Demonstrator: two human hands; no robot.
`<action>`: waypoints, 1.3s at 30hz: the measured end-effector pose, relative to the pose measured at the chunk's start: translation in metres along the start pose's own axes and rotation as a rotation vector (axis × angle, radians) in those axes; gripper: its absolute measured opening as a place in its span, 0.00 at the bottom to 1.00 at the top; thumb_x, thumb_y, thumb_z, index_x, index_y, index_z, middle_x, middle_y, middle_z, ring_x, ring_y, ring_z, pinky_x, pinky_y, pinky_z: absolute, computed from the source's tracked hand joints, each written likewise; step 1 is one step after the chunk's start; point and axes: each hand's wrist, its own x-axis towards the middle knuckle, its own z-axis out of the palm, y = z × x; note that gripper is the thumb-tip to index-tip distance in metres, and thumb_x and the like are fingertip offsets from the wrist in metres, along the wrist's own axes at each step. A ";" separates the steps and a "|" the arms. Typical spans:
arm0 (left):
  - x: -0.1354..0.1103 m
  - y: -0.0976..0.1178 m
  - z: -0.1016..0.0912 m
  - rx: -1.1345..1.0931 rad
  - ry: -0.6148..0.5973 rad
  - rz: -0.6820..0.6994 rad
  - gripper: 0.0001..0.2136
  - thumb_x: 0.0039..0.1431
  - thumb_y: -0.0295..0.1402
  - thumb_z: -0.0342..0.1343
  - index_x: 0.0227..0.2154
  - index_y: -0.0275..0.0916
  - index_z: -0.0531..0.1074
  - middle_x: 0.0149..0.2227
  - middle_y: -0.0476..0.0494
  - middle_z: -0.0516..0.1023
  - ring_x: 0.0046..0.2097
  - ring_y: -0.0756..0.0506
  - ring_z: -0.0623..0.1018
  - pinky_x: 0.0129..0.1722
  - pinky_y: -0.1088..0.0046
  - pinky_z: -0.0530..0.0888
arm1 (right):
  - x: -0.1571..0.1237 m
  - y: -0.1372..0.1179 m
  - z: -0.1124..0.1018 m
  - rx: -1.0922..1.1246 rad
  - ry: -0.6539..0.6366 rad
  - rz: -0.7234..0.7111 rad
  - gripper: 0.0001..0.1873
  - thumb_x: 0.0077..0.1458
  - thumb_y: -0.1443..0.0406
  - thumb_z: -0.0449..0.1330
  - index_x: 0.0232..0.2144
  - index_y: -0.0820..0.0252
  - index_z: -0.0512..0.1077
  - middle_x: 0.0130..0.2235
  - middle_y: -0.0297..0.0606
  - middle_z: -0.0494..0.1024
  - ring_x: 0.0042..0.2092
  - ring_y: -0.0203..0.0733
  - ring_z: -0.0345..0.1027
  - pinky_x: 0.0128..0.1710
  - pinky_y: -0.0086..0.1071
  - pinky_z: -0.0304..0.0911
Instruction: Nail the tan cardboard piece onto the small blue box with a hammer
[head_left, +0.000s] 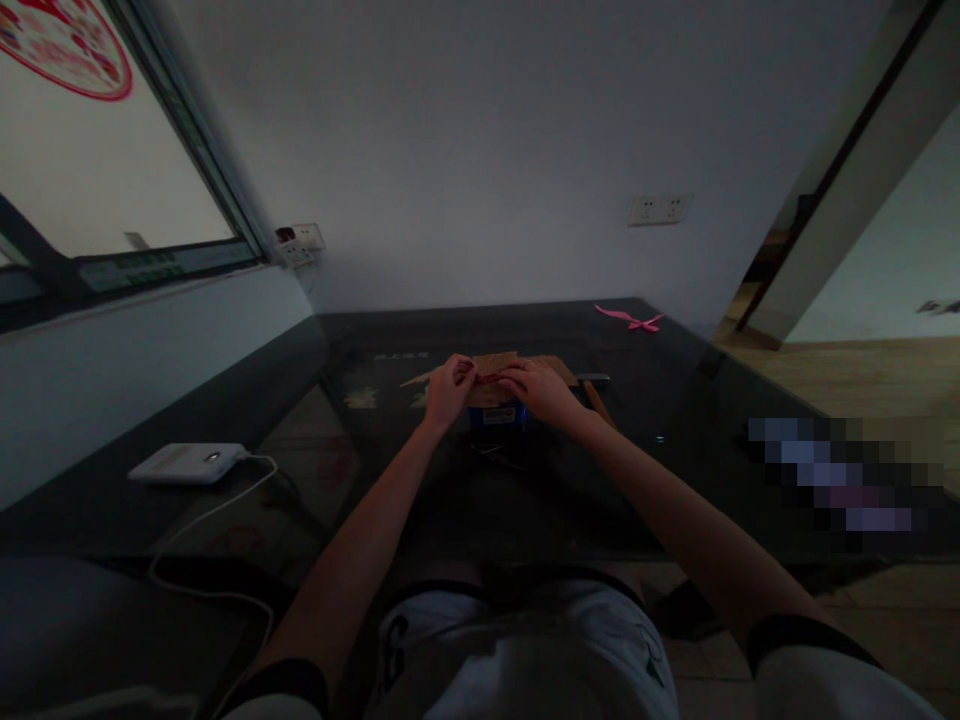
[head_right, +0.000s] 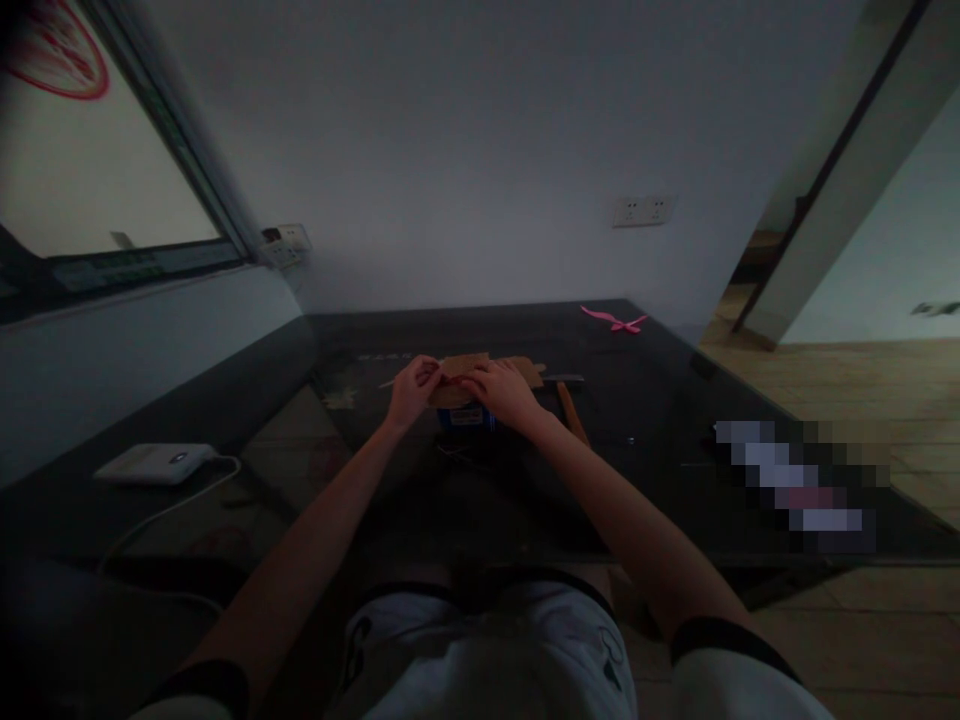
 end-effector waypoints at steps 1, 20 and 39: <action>0.000 -0.001 0.000 0.011 -0.001 0.003 0.04 0.56 0.31 0.52 0.33 0.37 0.66 0.31 0.47 0.74 0.33 0.49 0.78 0.36 0.72 0.75 | 0.002 0.001 0.002 -0.002 -0.011 0.008 0.19 0.62 0.58 0.48 0.49 0.56 0.71 0.51 0.43 0.72 0.52 0.47 0.64 0.52 0.42 0.55; -0.006 -0.001 -0.001 0.090 0.046 0.066 0.03 0.58 0.31 0.51 0.34 0.38 0.67 0.33 0.46 0.76 0.36 0.48 0.78 0.40 0.71 0.75 | -0.011 -0.013 0.014 -0.030 0.069 0.168 0.24 0.59 0.52 0.49 0.50 0.59 0.70 0.55 0.43 0.70 0.55 0.51 0.61 0.58 0.51 0.46; 0.007 0.001 -0.008 0.058 -0.065 -0.008 0.04 0.58 0.32 0.52 0.34 0.38 0.68 0.32 0.44 0.77 0.36 0.46 0.78 0.38 0.69 0.75 | -0.008 -0.005 0.018 0.029 0.077 0.146 0.24 0.61 0.54 0.48 0.53 0.61 0.66 0.55 0.44 0.70 0.57 0.46 0.61 0.60 0.49 0.44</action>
